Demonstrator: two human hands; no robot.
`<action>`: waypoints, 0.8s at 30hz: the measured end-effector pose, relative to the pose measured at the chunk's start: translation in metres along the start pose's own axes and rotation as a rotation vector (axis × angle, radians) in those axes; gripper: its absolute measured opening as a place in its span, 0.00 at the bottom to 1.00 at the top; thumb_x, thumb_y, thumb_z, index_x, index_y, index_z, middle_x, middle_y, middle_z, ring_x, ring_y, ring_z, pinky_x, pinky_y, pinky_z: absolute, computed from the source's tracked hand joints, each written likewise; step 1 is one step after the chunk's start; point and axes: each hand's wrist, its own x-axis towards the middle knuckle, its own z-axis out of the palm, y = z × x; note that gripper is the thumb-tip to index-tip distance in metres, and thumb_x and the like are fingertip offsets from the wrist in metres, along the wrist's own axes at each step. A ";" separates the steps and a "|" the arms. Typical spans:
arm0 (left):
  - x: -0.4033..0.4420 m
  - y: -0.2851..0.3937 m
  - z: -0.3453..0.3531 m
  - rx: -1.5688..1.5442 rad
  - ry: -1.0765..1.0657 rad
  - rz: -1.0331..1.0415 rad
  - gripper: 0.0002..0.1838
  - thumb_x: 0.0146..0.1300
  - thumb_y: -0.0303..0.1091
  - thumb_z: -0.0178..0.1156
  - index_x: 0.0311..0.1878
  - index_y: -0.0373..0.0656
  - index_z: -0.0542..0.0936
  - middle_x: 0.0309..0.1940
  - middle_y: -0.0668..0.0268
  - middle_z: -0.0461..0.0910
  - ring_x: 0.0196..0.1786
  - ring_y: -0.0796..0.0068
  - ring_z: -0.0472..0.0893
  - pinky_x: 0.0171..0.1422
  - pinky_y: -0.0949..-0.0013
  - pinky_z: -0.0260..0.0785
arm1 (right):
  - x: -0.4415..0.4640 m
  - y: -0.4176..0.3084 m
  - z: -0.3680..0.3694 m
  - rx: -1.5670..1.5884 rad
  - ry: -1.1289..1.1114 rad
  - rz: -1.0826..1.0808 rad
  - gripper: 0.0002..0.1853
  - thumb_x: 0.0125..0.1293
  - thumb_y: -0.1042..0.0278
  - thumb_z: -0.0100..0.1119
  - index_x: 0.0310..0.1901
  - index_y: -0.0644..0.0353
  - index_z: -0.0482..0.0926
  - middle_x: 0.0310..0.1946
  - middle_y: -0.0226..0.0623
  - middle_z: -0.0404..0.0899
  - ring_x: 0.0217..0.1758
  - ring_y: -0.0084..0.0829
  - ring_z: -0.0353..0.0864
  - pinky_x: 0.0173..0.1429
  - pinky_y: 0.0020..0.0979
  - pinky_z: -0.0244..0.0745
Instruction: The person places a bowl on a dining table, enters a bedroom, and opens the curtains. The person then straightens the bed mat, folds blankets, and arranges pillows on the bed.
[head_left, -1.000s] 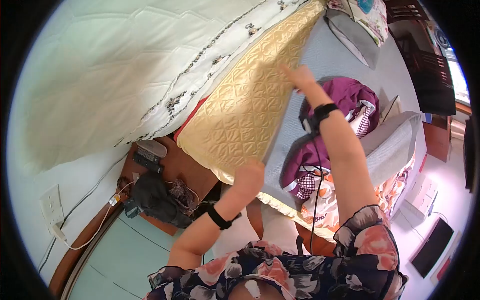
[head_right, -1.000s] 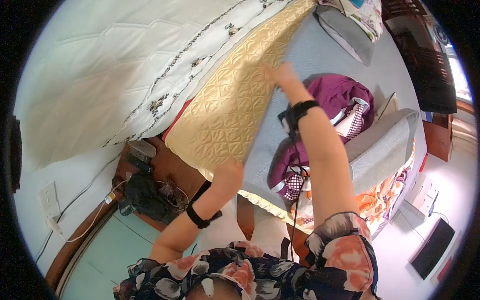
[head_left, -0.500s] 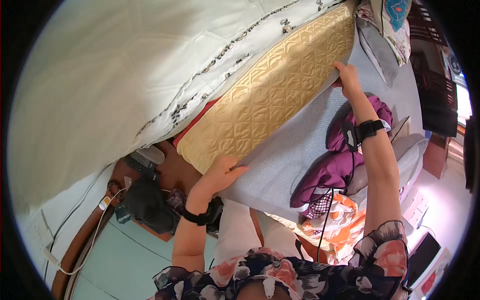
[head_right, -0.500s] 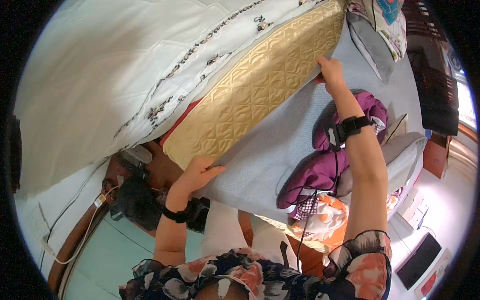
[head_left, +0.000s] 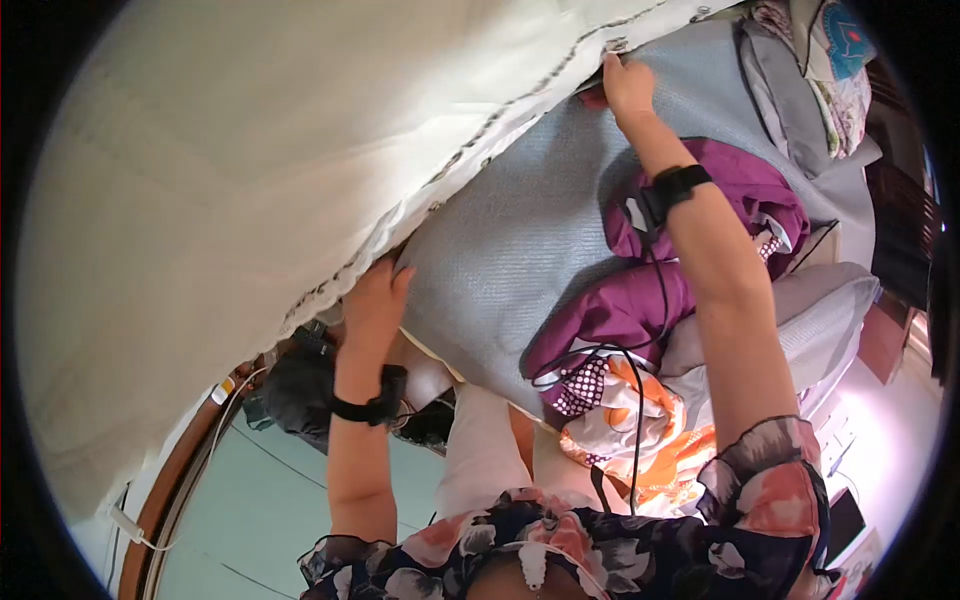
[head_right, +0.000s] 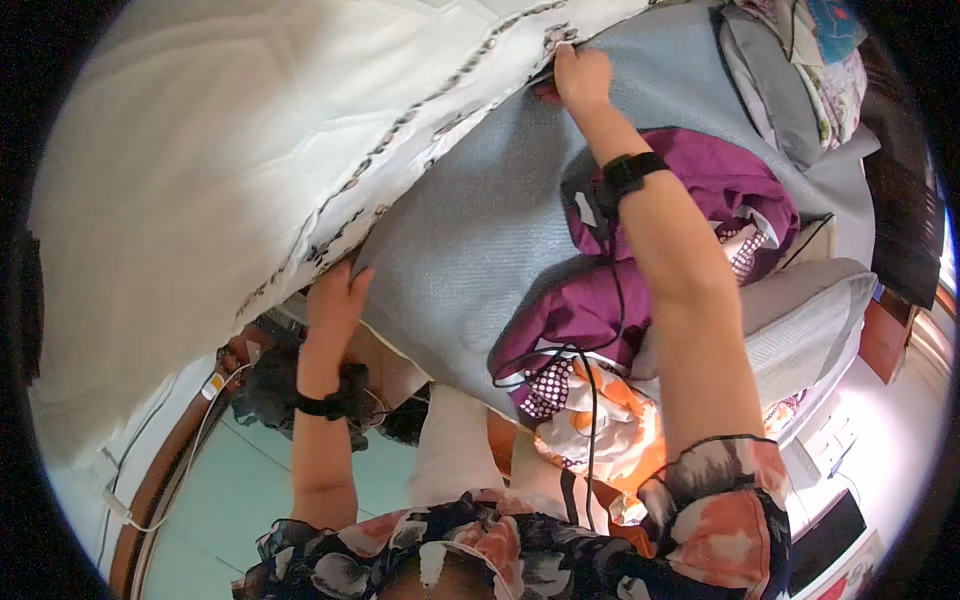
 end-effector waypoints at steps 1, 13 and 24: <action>0.001 0.006 0.000 0.006 -0.004 -0.011 0.17 0.61 0.45 0.57 0.31 0.37 0.74 0.26 0.55 0.76 0.29 0.55 0.77 0.34 0.56 0.69 | 0.002 0.013 0.020 0.008 -0.011 -0.001 0.22 0.64 0.60 0.45 0.32 0.76 0.76 0.23 0.51 0.79 0.21 0.39 0.81 0.25 0.34 0.80; -0.037 0.002 0.032 -0.029 0.354 -0.466 0.14 0.60 0.40 0.60 0.35 0.36 0.77 0.29 0.49 0.79 0.35 0.52 0.79 0.39 0.58 0.71 | -0.106 -0.003 -0.047 1.005 -0.370 0.369 0.30 0.67 0.44 0.46 0.52 0.69 0.72 0.50 0.42 0.74 0.55 0.33 0.72 0.60 0.36 0.65; -0.034 -0.020 0.056 -0.714 0.447 -0.699 0.23 0.56 0.36 0.66 0.48 0.27 0.75 0.43 0.48 0.78 0.44 0.55 0.78 0.47 0.59 0.70 | -0.354 0.039 -0.208 0.072 -0.760 -0.442 0.29 0.60 0.54 0.56 0.60 0.62 0.69 0.61 0.48 0.65 0.66 0.44 0.61 0.72 0.43 0.48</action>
